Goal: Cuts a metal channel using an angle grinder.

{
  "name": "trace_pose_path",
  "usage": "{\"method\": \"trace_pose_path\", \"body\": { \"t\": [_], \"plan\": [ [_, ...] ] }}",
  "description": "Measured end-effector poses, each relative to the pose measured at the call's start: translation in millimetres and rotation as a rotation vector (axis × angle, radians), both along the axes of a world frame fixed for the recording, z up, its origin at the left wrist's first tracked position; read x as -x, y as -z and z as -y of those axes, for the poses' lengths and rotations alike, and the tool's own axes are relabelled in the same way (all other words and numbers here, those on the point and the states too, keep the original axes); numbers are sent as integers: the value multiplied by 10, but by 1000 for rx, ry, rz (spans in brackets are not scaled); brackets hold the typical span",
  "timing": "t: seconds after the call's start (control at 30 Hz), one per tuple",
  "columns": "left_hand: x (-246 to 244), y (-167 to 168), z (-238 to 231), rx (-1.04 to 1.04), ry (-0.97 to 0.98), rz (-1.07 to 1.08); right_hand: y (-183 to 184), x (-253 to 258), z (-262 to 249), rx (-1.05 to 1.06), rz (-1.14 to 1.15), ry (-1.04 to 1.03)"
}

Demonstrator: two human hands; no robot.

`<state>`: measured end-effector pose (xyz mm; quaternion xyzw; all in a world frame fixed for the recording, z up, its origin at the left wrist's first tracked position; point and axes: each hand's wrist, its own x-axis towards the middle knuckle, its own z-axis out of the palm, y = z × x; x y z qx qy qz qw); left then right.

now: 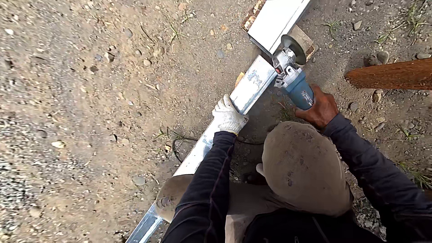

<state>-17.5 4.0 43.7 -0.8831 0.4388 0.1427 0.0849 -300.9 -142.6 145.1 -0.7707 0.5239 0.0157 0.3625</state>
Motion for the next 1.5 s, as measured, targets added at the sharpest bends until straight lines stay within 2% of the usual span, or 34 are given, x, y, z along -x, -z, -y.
{"method": "trace_pose_path", "body": {
  "t": [0.17, 0.27, 0.43, 0.57, 0.7, 0.83, 0.93, 1.03, 1.1, 1.23, 1.37, 1.5],
  "plan": [
    [-421, 1, -12, -21, -35, 41, -25, 359, -74, 65, 21, 125],
    [-638, -113, -26, -13, -72, 49, -5, 438, -95, 59, 17, 161],
    [-975, -223, -41, -6, -194, 82, 84, 373, -136, 27, 51, 188],
    [-1032, -325, -135, 8, -214, 61, 113, 267, -103, 4, 70, 138],
    [-1057, -462, -469, 5, -76, -29, 159, 85, -31, -57, 6, 31],
    [-1302, -516, -955, -153, -22, -182, 262, -95, 21, -123, -83, -73],
    [-1546, -688, -1353, -248, -38, -275, 378, -137, 50, -138, -110, -116],
    [-1658, -908, -1721, -201, -99, -314, 434, -124, 97, -148, -140, -120],
    [-1691, -990, -1956, -150, -171, -316, 287, -185, 99, -175, -174, -107],
    [-1606, -1036, -2288, -120, -338, -335, -498, -521, 22, -317, -284, -48],
    [-1508, -1126, -2358, -87, -400, -441, -793, -659, -52, -319, -313, -31],
    [-1509, -1119, -2452, -33, -415, -397, -1168, -892, -168, -361, -348, 4]
  ]
}}
